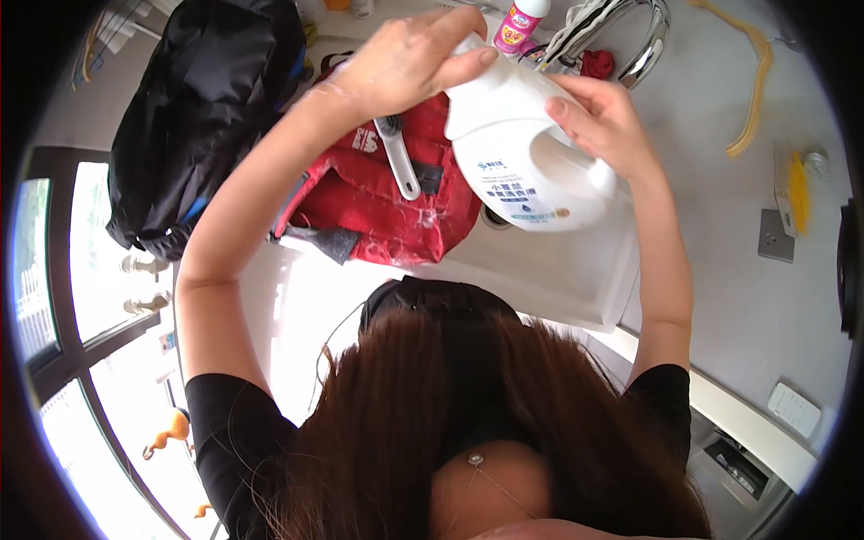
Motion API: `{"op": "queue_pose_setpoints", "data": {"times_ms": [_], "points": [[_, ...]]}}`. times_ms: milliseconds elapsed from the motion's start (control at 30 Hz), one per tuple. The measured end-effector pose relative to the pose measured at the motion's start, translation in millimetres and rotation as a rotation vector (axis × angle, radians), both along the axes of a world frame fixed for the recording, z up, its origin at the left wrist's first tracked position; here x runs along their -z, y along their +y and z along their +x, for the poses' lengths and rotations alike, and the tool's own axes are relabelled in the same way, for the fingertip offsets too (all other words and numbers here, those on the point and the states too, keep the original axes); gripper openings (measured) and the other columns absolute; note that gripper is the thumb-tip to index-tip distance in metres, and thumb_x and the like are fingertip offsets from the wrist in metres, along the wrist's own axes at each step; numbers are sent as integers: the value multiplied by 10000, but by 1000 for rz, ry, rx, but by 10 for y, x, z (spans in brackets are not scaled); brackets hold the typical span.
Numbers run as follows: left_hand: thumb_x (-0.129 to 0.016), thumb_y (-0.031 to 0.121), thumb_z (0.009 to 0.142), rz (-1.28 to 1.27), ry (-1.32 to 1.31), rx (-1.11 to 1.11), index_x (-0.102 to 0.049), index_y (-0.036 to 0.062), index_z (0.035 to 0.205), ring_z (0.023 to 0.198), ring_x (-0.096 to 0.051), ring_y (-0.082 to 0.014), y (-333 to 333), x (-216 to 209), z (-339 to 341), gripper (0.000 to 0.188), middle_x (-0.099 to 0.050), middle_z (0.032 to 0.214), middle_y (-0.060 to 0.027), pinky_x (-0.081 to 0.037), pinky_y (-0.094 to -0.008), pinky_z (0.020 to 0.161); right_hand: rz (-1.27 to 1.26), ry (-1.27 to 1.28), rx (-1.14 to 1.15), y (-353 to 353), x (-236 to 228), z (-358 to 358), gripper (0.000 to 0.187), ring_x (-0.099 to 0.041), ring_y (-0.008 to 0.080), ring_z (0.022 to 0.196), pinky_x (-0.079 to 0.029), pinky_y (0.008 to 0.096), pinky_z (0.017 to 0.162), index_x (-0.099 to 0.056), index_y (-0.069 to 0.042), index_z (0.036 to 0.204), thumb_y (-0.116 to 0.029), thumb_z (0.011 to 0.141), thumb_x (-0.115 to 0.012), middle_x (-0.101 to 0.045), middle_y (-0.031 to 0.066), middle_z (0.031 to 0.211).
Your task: The person cleans a backpack by applying a cleaning solution from a bottle and scrubbing the surface with a small brush.
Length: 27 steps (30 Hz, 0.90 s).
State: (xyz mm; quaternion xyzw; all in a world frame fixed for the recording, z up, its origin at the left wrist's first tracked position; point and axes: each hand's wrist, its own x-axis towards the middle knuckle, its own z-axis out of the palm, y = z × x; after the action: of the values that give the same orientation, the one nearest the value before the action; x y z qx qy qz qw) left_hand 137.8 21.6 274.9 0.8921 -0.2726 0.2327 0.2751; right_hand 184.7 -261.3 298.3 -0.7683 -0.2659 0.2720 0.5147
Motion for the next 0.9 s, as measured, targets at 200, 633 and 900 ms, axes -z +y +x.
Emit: {"op": "queue_pose_setpoints", "data": {"times_ms": [200, 633, 900], "points": [[-543, 377, 1059, 184, 329, -61, -605, 90, 1221, 666, -644, -300, -368, 239, -61, 336, -683, 897, -157, -533, -373, 658, -105, -230, 114, -230, 151, -516, 541, -646, 92, 915, -538, 276, 817, -650, 58, 1312, -262, 908, -814, -743, 71, 1040], [-486, 379, 1103, -302, 564, 133, -512, 122, 1387, 851, -628, -132, -404, 433, -441, 385, -648, 1036, -85, -534, -278, 773, -342, -354, 109, -398, 41, -588, 638, -676, 144, 1001, -530, 303, 902, -643, 55, 1329, -343, 868, -834, -746, 147, 1166], [-522, 225, 1050, -102, 235, -106, -563, 33, 1270, 813, -688, -369, -421, 1036, -387, 295, -666, 902, -233, -568, -411, 718, -434, -314, 59, -184, 34, -716, 650, -696, 164, 956, -540, 322, 870, -650, 40, 1328, -378, 863, -827, -748, 178, 1160]]}}
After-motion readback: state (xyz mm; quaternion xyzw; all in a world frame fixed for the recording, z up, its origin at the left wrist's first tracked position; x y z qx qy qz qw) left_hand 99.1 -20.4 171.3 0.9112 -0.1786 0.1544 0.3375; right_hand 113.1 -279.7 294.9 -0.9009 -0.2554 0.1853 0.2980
